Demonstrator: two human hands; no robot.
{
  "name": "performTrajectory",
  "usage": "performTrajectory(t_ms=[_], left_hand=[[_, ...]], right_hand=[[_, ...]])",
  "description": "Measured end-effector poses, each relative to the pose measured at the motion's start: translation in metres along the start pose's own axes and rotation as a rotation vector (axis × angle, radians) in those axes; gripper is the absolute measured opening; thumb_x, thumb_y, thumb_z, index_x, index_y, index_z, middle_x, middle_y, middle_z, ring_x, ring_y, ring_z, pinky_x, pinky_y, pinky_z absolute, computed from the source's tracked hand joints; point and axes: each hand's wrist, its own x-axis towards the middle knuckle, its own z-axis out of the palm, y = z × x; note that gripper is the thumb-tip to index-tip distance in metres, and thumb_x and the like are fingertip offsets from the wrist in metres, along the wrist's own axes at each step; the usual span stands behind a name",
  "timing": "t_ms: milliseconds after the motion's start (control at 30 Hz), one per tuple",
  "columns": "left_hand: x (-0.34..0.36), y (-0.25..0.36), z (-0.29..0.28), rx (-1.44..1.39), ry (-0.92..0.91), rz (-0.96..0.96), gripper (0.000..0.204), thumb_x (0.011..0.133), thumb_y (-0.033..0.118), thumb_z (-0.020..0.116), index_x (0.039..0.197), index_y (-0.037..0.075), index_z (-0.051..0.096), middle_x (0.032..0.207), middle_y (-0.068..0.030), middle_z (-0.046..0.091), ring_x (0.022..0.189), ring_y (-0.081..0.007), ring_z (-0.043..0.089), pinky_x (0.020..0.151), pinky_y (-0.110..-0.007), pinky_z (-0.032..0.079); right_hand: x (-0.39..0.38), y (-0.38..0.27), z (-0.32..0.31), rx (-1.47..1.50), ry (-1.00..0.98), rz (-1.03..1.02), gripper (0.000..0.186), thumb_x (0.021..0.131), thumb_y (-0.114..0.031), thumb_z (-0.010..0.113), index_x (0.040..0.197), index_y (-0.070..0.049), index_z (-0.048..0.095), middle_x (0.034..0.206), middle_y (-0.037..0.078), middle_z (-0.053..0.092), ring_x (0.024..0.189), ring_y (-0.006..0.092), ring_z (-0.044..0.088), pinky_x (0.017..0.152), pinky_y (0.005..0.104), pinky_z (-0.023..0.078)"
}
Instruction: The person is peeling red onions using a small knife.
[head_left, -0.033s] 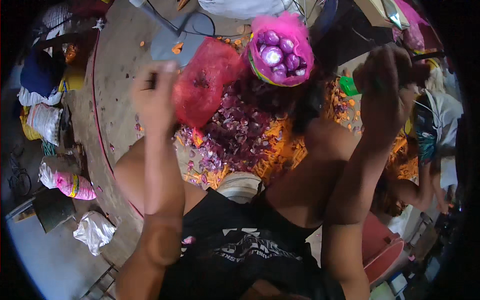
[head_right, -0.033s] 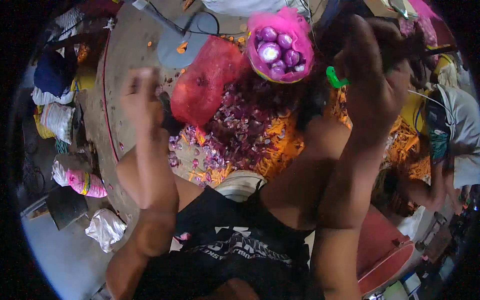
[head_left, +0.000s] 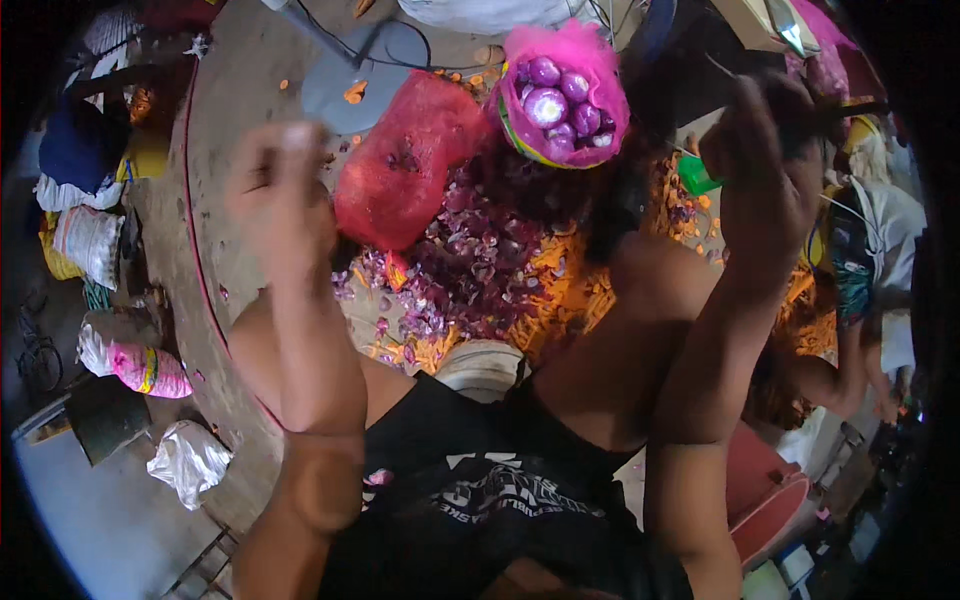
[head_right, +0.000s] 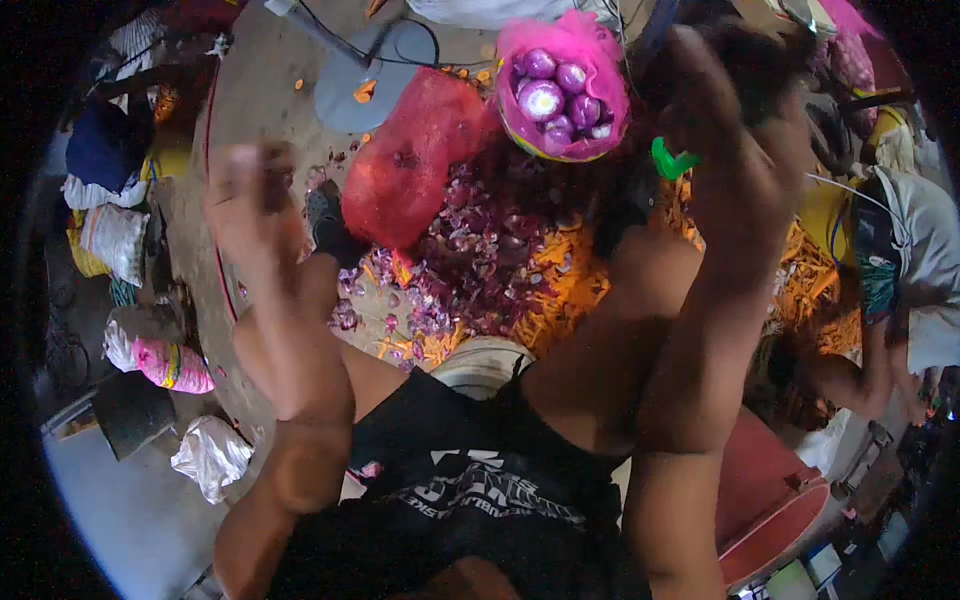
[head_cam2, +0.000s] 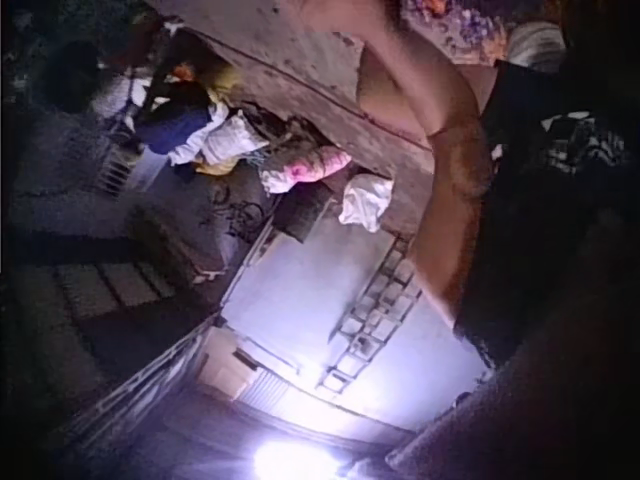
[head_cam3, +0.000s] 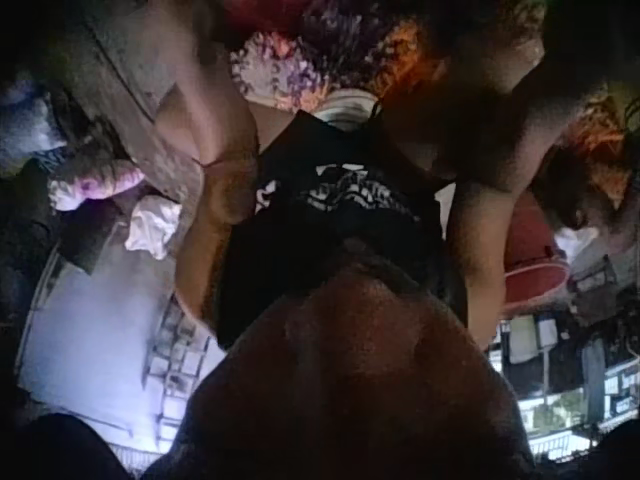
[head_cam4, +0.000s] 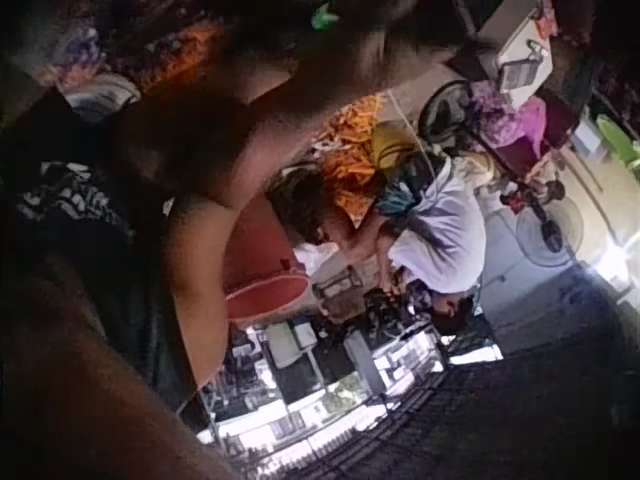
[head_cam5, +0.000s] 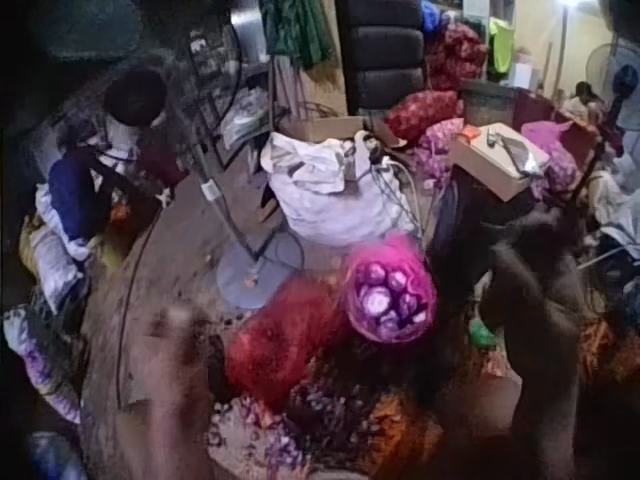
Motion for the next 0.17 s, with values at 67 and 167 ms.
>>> performTrajectory(t_ms=[67,167], left_hand=[[0.008,0.045,-0.031,-0.097,-0.109,0.433,0.043,0.108,0.035,0.05,0.106,-0.004,0.068,0.097,-0.0155,0.073,0.082,-0.0229,0.062,0.087,-0.042,0.05],[0.023,0.103,-0.09,-0.117,-0.638,0.73,0.047,0.104,0.042,0.056,0.111,-0.004,0.066,0.103,-0.016,0.072,0.093,-0.0268,0.061,0.096,-0.053,0.045]], right_hand=[[-0.002,-0.005,0.012,-0.27,-0.052,0.035,0.026,0.105,-0.018,0.07,0.126,-0.003,0.067,0.101,0.008,0.068,0.071,0.0184,0.061,0.061,0.0368,0.05],[-0.004,0.026,0.015,-0.585,-0.309,0.024,0.054,0.102,-0.006,0.067,0.154,-0.003,0.052,0.131,0.013,0.067,0.116,0.0216,0.067,0.1,0.0342,0.055]])
